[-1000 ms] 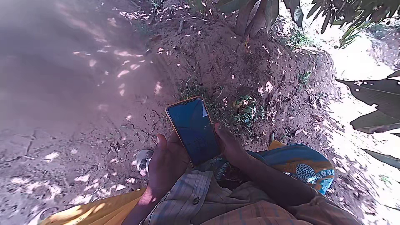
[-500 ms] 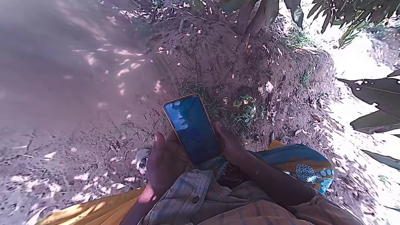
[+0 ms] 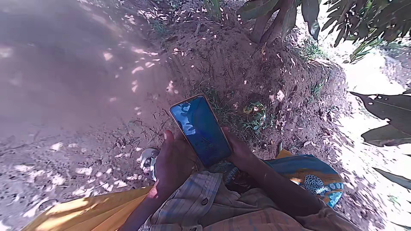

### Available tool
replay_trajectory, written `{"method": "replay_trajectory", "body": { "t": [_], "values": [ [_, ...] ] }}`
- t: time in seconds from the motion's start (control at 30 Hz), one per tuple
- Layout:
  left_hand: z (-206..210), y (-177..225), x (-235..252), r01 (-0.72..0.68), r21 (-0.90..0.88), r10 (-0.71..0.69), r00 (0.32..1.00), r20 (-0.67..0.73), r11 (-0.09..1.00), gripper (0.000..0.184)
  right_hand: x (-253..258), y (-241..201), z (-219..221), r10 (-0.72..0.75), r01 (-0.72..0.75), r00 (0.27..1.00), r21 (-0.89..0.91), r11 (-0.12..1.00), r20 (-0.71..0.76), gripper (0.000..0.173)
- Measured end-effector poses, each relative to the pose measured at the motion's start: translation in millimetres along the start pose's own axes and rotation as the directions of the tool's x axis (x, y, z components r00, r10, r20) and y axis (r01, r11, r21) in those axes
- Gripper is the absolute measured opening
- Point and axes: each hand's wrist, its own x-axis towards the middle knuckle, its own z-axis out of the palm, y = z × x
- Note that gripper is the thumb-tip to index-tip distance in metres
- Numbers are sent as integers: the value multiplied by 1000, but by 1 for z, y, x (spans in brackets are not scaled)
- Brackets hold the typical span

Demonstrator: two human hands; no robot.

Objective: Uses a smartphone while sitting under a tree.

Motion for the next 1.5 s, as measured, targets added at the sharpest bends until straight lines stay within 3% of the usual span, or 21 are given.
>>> {"method": "replay_trajectory", "body": {
  "t": [0.3, 0.53, 1.0, 1.5],
  "values": [
    [1, -1, -1, -6, -29, 6, 1000, -1, 1000, 47, 1, 5, -2, -6, 7, 1000, -9, 1000, 6, 48],
    [4, -1, -1, 16, -85, -19, 999, -38, 996, 50, 2, 3, 4, 23, -23, 996, 4, 1000, -87, 51],
    [4, -2, -2, 60, -77, -64, 997, -50, 995, 52, 0, 6, 3, -70, 71, 996, 26, 997, -51, 46],
    [2, -1, -3, 78, -121, -87, 994, -67, 990, 55, -1, 10, -3, -114, 115, 989, -12, 993, 91, 43]
  ]
}}
